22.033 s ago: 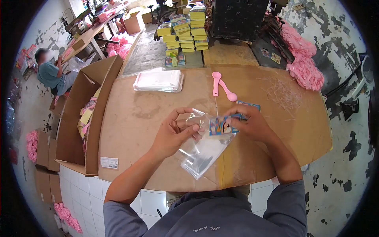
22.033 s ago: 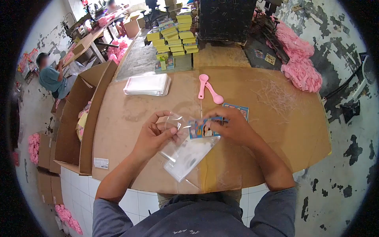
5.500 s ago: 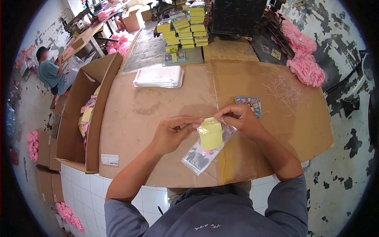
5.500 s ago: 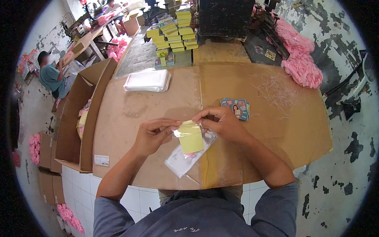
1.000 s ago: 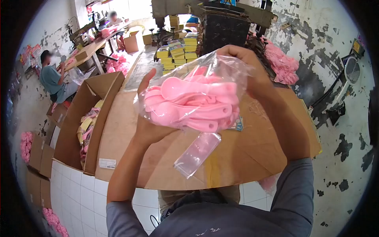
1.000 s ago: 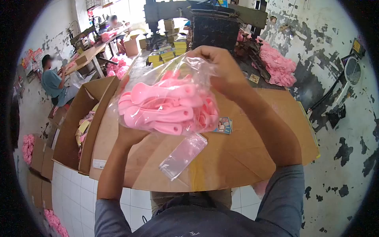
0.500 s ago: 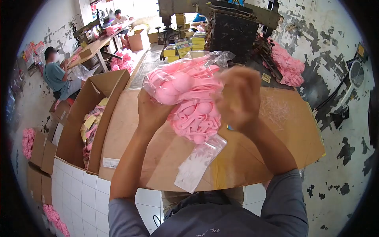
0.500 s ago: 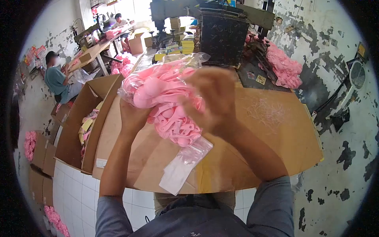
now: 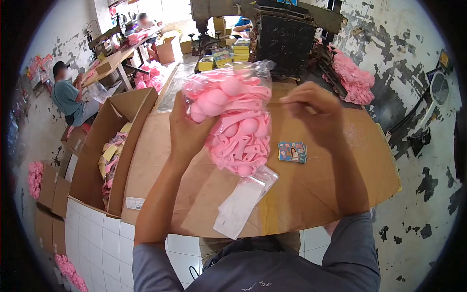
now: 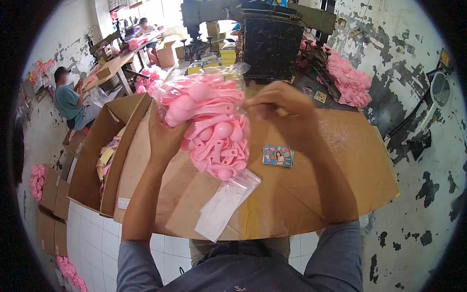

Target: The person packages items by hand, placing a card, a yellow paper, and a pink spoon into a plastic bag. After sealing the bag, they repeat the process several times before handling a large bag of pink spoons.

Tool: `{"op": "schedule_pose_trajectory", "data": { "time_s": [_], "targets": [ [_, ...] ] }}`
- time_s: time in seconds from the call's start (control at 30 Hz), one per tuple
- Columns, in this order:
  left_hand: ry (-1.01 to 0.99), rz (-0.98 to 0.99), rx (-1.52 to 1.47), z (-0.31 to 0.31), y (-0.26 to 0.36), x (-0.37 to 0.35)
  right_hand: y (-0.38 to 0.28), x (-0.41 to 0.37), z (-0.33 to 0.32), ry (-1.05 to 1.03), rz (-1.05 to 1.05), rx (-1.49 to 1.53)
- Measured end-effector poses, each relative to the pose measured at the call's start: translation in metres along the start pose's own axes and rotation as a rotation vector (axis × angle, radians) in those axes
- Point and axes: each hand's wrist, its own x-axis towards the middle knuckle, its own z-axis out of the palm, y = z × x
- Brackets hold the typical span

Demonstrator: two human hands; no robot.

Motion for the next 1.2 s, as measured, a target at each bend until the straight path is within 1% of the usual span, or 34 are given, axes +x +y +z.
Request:
{"op": "schedule_pose_trajectory", "data": {
  "time_s": [0.07,0.13,0.2,0.23,0.27,0.33,0.4,0.43,0.5,0.53,0.6,0.63,0.67,0.7,0.77,0.83,0.9,0.97,1.0,1.03,1.1,1.17,1.2],
  "targets": [
    [0.041,-0.008,-0.03,-0.007,-0.006,-0.004,0.004,-0.014,-0.049,-0.025,0.276,0.165],
    [0.108,0.004,-0.009,-0.019,-0.012,-0.01,0.041,-0.043,-0.115,-0.151,0.373,0.337],
    [0.206,0.087,0.137,-0.033,-0.018,-0.015,0.094,-0.081,-0.169,-0.02,0.635,0.48],
    [0.254,0.13,0.209,-0.04,-0.022,-0.017,0.121,-0.11,-0.186,-0.086,0.466,-0.164],
    [0.319,0.079,0.145,-0.048,-0.028,-0.02,0.148,-0.14,-0.199,-0.149,0.259,-0.797],
    [0.45,-0.022,0.025,-0.062,-0.035,-0.027,0.162,-0.16,-0.199,-0.152,0.071,-1.389],
    [0.584,-0.275,-0.191,-0.069,-0.024,-0.04,0.169,-0.17,-0.197,-0.049,0.189,-1.328],
    [0.648,-0.401,-0.3,-0.072,-0.019,-0.048,0.155,-0.159,-0.191,-0.033,0.417,-1.226],
    [0.487,-0.509,-0.272,-0.111,-0.042,-0.072,0.124,-0.146,-0.186,-0.002,0.872,-0.984],
    [0.401,-0.56,-0.256,-0.127,-0.049,-0.081,0.135,-0.157,-0.195,-0.025,0.785,-0.971],
    [0.485,-0.528,-0.133,-0.135,-0.044,-0.094,0.167,-0.178,-0.219,-0.07,0.599,-0.942],
    [0.53,-0.51,-0.072,-0.139,-0.042,-0.098,0.151,-0.165,-0.208,-0.065,0.596,-0.894],
    [0.635,-0.552,0.039,-0.142,-0.044,-0.103,0.131,-0.151,-0.201,-0.064,0.592,-0.846],
    [0.635,-0.491,0.153,-0.142,-0.04,-0.103,0.114,-0.14,-0.195,-0.064,0.589,-0.799],
    [0.625,-0.37,0.376,-0.134,-0.024,-0.101,0.121,-0.139,-0.216,-0.038,0.771,-0.256],
    [0.48,-0.24,0.418,-0.126,-0.011,-0.093,0.13,-0.134,-0.223,-0.019,0.862,0.013],
    [0.326,-0.133,0.477,-0.116,-0.001,-0.084,0.143,-0.14,-0.218,-0.011,0.896,-0.004],
    [0.168,-0.042,0.55,-0.1,0.006,-0.075,0.191,-0.185,-0.224,-0.279,0.381,-1.039],
    [0.131,0.04,0.585,-0.088,0.008,-0.072,0.193,-0.19,-0.224,-0.3,0.304,-1.146],
    [0.009,0.041,0.54,-0.075,0.012,-0.073,0.184,-0.185,-0.217,-0.313,0.224,-1.256],
    [-0.229,0.039,0.442,-0.052,0.023,-0.079,0.169,-0.162,-0.201,-0.119,0.505,-0.702],
    [-0.817,0.248,0.566,-0.04,0.03,-0.08,0.165,-0.15,-0.201,-0.028,0.802,-0.628],
    [-0.942,0.242,0.536,-0.03,0.031,-0.087,0.164,-0.147,-0.2,0.022,0.946,-0.582]
  ]
}}
